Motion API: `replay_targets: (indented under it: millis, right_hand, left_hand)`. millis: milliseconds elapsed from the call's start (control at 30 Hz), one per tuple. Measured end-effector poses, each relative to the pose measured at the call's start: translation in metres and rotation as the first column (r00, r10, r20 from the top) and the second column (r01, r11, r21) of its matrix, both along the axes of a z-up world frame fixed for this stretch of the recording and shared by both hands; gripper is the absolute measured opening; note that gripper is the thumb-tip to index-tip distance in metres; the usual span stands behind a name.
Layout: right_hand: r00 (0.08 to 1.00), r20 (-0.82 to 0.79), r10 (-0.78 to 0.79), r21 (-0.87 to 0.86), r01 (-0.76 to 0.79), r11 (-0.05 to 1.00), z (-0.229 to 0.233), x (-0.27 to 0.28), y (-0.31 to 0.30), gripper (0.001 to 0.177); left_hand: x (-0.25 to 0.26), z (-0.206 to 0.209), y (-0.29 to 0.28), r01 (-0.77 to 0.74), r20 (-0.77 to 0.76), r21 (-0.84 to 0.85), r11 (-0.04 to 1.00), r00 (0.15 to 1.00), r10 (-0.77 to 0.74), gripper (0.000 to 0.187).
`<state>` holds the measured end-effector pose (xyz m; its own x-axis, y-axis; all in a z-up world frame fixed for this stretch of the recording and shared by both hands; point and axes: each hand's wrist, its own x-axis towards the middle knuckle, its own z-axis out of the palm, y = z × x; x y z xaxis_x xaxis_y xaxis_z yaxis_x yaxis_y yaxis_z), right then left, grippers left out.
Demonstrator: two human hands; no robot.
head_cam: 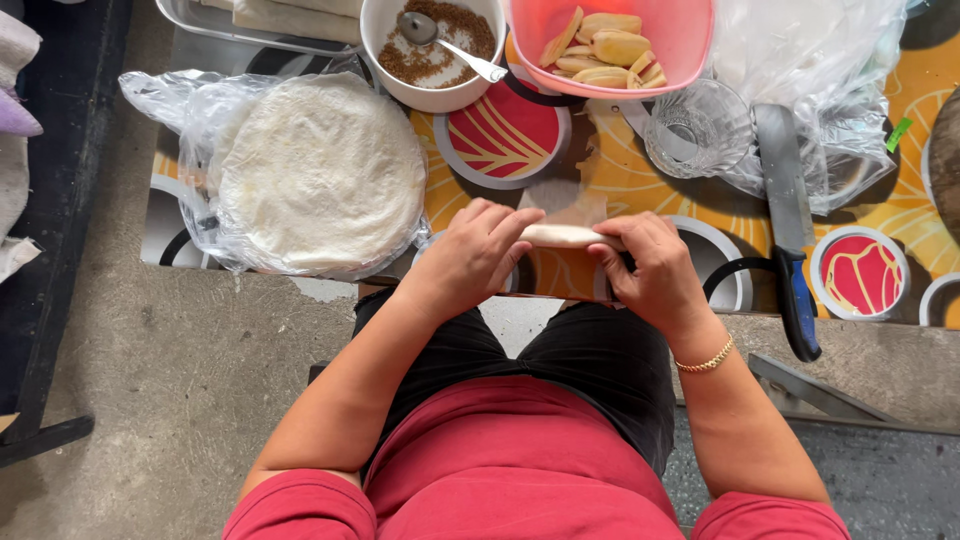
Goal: The person prepares spring rolls by placing a wrapper on a table, adding brown filling with a spoon, and adding sliced bananas. They then roll the wrapper by hand, occasionally using a knife to cut banana pieces, and repeat the process for several rolls.
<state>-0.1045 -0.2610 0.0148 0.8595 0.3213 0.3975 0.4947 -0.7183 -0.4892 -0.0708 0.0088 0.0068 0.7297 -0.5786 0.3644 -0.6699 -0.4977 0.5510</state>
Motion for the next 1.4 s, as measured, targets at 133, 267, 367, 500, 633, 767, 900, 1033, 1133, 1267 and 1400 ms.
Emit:
replay_targets:
  millis: [133, 267, 367, 500, 633, 767, 900, 1033, 1133, 1267, 1400]
  right_hand:
    - [0.994, -0.031, -0.101, 0.038, 0.102, 0.994, -0.003, -0.001, 0.001, 0.014]
    - [0.978, -0.021, -0.209, -0.020, 0.209, 0.978, -0.008, 0.008, 0.007, 0.016]
    - [0.970, 0.044, -0.238, -0.035, 0.239, 0.970, -0.006, 0.015, 0.010, 0.016]
    - [0.991, 0.101, -0.090, 0.009, 0.090, 0.996, 0.000, 0.016, 0.010, 0.016]
    - [0.995, 0.098, 0.023, -0.089, -0.014, 0.996, 0.006, 0.014, 0.006, 0.031]
    - [0.999, 0.046, -0.001, -0.070, 0.004, 0.998, 0.003, 0.022, 0.003, 0.026]
    - [0.997, 0.029, -0.073, -0.051, 0.074, 0.996, -0.003, 0.039, 0.005, 0.015]
    - [0.992, 0.081, -0.098, 0.058, 0.093, 0.994, -0.003, 0.050, 0.012, 0.022]
    - [0.988, 0.108, -0.107, 0.107, 0.096, 0.990, 0.001, 0.050, 0.017, 0.023]
    - [0.970, 0.191, -0.150, 0.126, 0.127, 0.984, 0.005, 0.035, 0.014, 0.020]
    - [0.914, 0.249, -0.321, 0.220, 0.270, 0.937, 0.000, 0.011, 0.006, 0.015]
  left_hand:
    - [-0.003, 0.001, -0.004, -0.067, -0.010, -0.067, 0.996, 0.998, 0.066, 0.023]
    - [0.002, 0.005, -0.011, -0.193, -0.009, -0.052, 0.980, 0.981, 0.193, 0.016]
    - [0.010, 0.006, -0.015, -0.224, 0.097, -0.052, 0.973, 0.969, 0.228, 0.021]
    - [0.019, 0.001, -0.016, -0.033, 0.147, -0.080, 0.996, 0.988, 0.044, 0.032]
    - [0.014, -0.002, -0.016, 0.022, 0.118, -0.025, 0.999, 0.993, -0.019, 0.032]
    - [0.018, -0.001, -0.017, 0.022, 0.084, -0.102, 0.995, 0.996, -0.013, 0.030]
    - [0.033, 0.003, -0.021, -0.073, 0.066, -0.049, 0.996, 0.995, 0.076, 0.022]
    - [0.047, 0.006, -0.025, -0.140, 0.079, -0.002, 0.990, 0.987, 0.140, 0.027]
    - [0.057, 0.007, -0.032, -0.104, 0.232, -0.090, 0.991, 0.965, 0.122, 0.033]
    - [0.066, 0.005, -0.037, 0.012, 0.289, 0.021, 1.000, 0.957, -0.017, 0.038]
    - [0.067, 0.004, -0.041, 0.046, 0.170, 0.122, 0.991, 0.983, -0.067, 0.029]
